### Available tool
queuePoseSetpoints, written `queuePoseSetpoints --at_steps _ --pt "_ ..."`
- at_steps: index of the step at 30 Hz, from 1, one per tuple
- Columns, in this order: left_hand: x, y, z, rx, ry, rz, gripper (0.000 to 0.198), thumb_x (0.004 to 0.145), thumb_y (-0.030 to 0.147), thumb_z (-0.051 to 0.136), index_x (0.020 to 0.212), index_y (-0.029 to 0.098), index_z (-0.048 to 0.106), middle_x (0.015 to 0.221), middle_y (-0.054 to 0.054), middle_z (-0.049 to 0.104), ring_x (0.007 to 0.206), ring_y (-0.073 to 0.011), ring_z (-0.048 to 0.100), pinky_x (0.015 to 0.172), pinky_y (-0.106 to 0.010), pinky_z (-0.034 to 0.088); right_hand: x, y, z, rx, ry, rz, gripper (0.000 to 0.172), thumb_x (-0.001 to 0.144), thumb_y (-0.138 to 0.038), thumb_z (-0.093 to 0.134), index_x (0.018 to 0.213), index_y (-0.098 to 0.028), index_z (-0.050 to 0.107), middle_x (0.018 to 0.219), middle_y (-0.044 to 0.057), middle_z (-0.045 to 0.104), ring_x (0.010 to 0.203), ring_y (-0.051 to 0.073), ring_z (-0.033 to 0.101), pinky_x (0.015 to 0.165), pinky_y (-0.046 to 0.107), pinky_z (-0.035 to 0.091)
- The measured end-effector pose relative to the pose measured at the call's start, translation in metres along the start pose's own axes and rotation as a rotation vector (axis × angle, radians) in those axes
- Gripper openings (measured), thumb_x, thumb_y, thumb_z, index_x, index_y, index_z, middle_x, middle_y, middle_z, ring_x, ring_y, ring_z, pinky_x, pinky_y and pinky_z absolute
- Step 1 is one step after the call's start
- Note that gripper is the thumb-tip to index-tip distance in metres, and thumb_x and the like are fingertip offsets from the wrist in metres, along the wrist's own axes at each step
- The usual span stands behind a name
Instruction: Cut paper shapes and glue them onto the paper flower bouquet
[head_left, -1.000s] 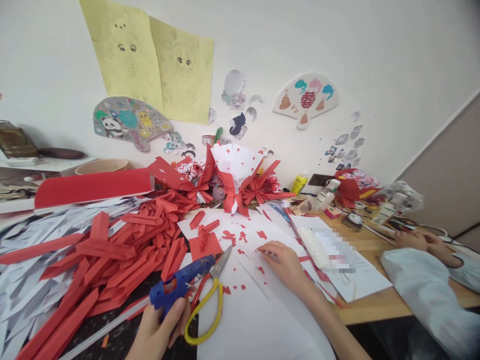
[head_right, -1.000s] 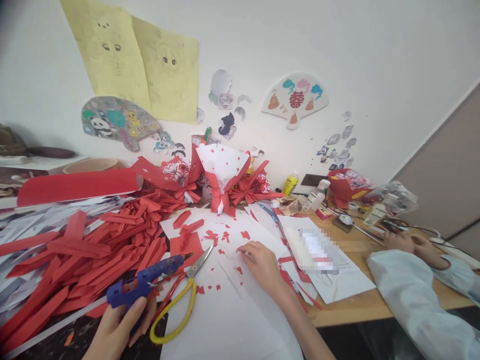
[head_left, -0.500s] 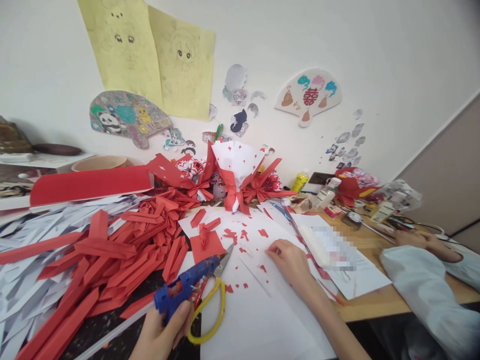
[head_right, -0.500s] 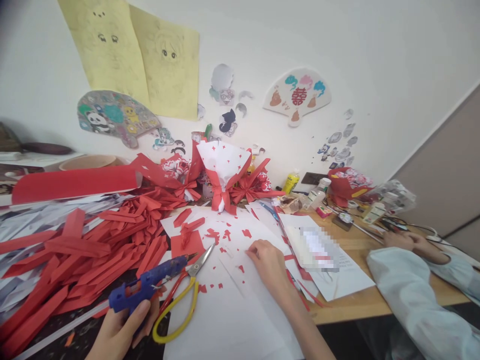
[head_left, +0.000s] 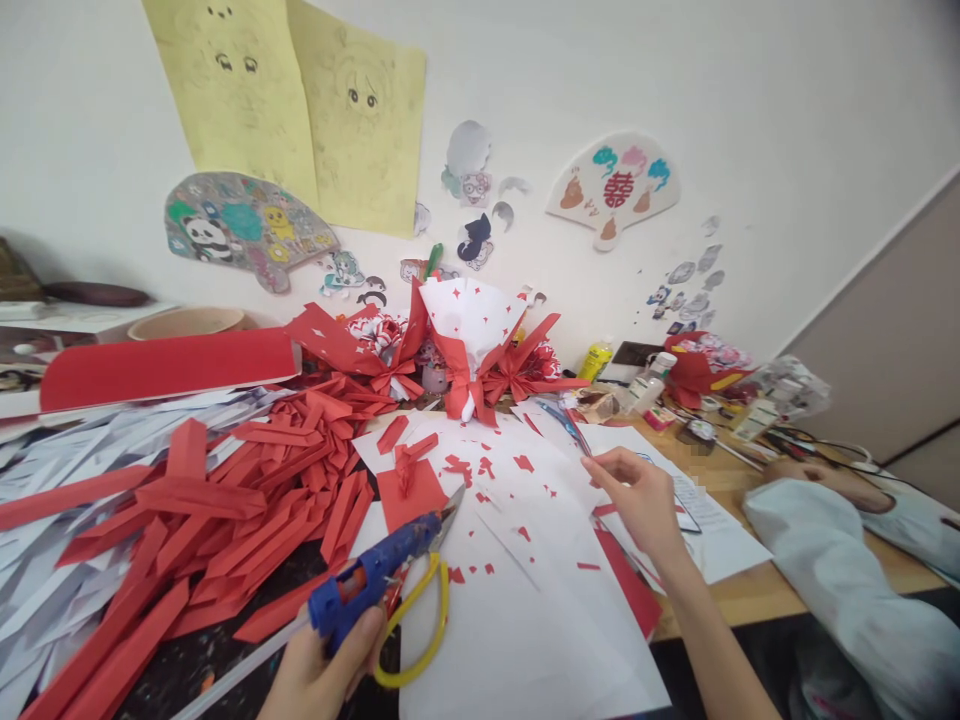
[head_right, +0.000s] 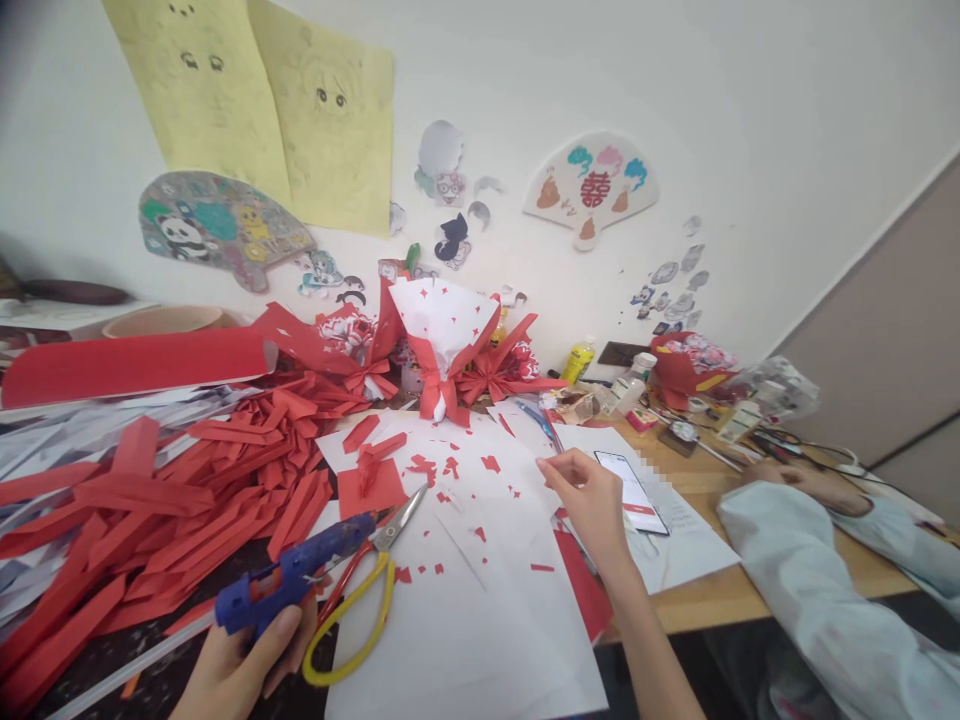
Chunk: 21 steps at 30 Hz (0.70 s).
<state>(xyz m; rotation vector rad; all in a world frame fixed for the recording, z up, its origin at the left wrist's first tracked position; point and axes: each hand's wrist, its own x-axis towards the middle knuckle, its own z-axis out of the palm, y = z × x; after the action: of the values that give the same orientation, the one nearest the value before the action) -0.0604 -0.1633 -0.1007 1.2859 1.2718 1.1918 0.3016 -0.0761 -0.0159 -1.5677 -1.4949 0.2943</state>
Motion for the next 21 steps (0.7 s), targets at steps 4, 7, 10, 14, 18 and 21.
queuePoseSetpoints --at_steps 4,7,10,14,18,21 --pt "0.000 0.001 -0.001 0.028 -0.036 0.030 0.046 0.084 0.056 0.058 0.059 0.016 0.055 0.047 0.001 0.048 0.041 -0.0095 0.041 0.040 -0.020 0.034 -0.012 -0.002 0.003 -0.079 0.016 -0.078 0.033 0.088 -0.051 0.057 0.084 -0.021 0.070 0.081 0.005 0.073 0.073 0.021 0.066 0.072 0.033 0.050" --pt "-0.001 0.006 0.001 0.030 0.040 0.042 0.046 0.083 0.054 0.058 0.056 0.017 0.054 0.046 0.002 0.045 0.041 -0.0096 0.039 0.039 -0.020 0.033 -0.022 -0.004 0.001 -0.118 0.053 -0.122 0.033 0.093 -0.046 0.049 0.109 -0.024 0.067 0.109 0.006 0.072 0.085 0.022 0.066 0.076 0.034 0.052" --pt "-0.001 0.013 0.002 0.043 0.062 0.038 0.044 0.079 0.054 0.062 0.055 0.017 0.058 0.046 0.000 0.048 0.040 -0.0115 0.041 0.036 -0.022 0.032 -0.028 -0.005 -0.007 -0.181 0.134 -0.142 0.033 0.096 -0.042 0.045 0.118 -0.025 0.061 0.120 0.008 0.068 0.094 0.023 0.065 0.083 0.037 0.051" --pt "0.001 0.020 0.002 0.045 0.049 0.044 0.046 0.076 0.056 0.063 0.049 0.018 0.058 0.045 -0.001 0.048 0.039 -0.0129 0.040 0.035 -0.025 0.033 -0.037 -0.003 -0.013 -0.179 0.078 -0.159 0.036 0.097 -0.040 0.040 0.128 -0.025 0.049 0.121 0.009 0.068 0.108 0.025 0.063 0.090 0.041 0.049" --pt "0.000 0.025 0.004 0.044 0.068 0.052 0.045 0.077 0.054 0.062 0.050 0.020 0.057 0.045 0.000 0.047 0.039 -0.0125 0.038 0.035 -0.024 0.032 -0.058 -0.002 0.006 -0.220 -0.200 -0.231 0.034 0.100 -0.035 0.035 0.130 -0.026 0.048 0.130 0.009 0.062 0.124 0.024 0.055 0.101 0.044 0.046" --pt "-0.002 0.027 0.007 0.050 0.089 0.055 0.044 0.078 0.054 0.062 0.050 0.020 0.058 0.044 0.000 0.046 0.039 -0.0128 0.037 0.035 -0.025 0.033 -0.072 -0.004 0.029 -0.291 -0.319 -0.301 0.034 0.100 -0.027 0.033 0.128 -0.028 0.052 0.133 0.006 0.060 0.124 0.021 0.055 0.103 0.041 0.046"
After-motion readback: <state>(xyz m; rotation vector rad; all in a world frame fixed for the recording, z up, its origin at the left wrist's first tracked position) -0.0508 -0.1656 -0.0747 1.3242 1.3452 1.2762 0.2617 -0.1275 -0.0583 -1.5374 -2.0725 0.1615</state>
